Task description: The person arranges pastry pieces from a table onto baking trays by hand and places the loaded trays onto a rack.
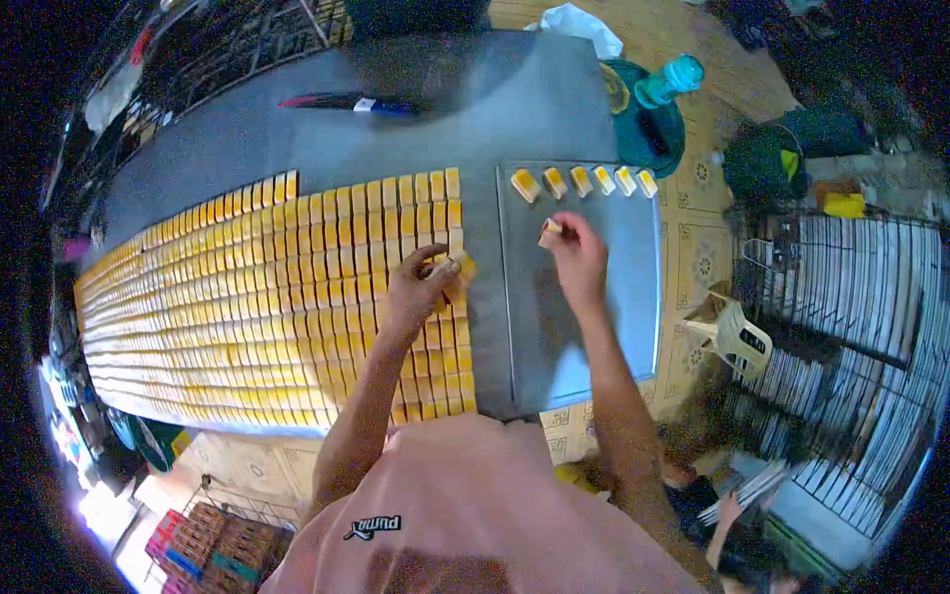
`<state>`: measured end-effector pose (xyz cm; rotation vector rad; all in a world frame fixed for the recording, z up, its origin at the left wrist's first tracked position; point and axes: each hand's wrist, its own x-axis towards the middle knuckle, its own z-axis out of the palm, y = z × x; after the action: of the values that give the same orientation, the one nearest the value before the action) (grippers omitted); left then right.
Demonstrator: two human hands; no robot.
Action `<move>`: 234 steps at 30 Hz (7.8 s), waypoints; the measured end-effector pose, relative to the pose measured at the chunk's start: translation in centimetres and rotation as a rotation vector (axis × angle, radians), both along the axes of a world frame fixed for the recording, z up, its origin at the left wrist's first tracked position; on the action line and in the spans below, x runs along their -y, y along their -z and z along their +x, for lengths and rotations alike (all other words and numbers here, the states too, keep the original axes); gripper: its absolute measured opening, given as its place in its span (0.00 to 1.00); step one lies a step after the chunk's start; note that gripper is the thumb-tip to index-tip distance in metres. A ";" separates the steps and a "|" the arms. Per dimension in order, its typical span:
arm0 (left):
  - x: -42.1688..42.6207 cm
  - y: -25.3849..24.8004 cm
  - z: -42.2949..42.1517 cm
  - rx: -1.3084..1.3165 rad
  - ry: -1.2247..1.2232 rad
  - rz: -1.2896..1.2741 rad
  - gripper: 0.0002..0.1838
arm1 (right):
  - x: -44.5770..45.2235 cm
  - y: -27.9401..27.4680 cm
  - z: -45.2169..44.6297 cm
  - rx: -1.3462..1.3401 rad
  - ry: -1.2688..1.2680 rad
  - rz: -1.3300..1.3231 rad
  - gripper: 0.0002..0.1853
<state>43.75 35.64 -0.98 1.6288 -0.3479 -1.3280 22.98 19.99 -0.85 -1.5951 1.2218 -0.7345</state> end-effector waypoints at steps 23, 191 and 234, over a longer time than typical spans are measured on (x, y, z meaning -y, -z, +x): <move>7.9 2.5 -14.8 0.152 -0.186 -0.123 0.27 | 8.9 2.9 -3.8 -0.034 -0.557 -0.172 0.14; 15.4 1.4 -27.0 0.947 0.160 -0.129 0.19 | 11.8 1.9 -21.9 -0.199 -0.386 -0.007 0.15; 4.8 1.0 8.2 0.728 0.404 -0.194 0.22 | -2.0 1.9 10.7 -0.289 -0.353 -0.083 0.15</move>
<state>51.96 30.82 -1.95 1.8886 -1.2541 -0.8868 33.70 22.00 -2.73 -1.9707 1.0755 -0.3402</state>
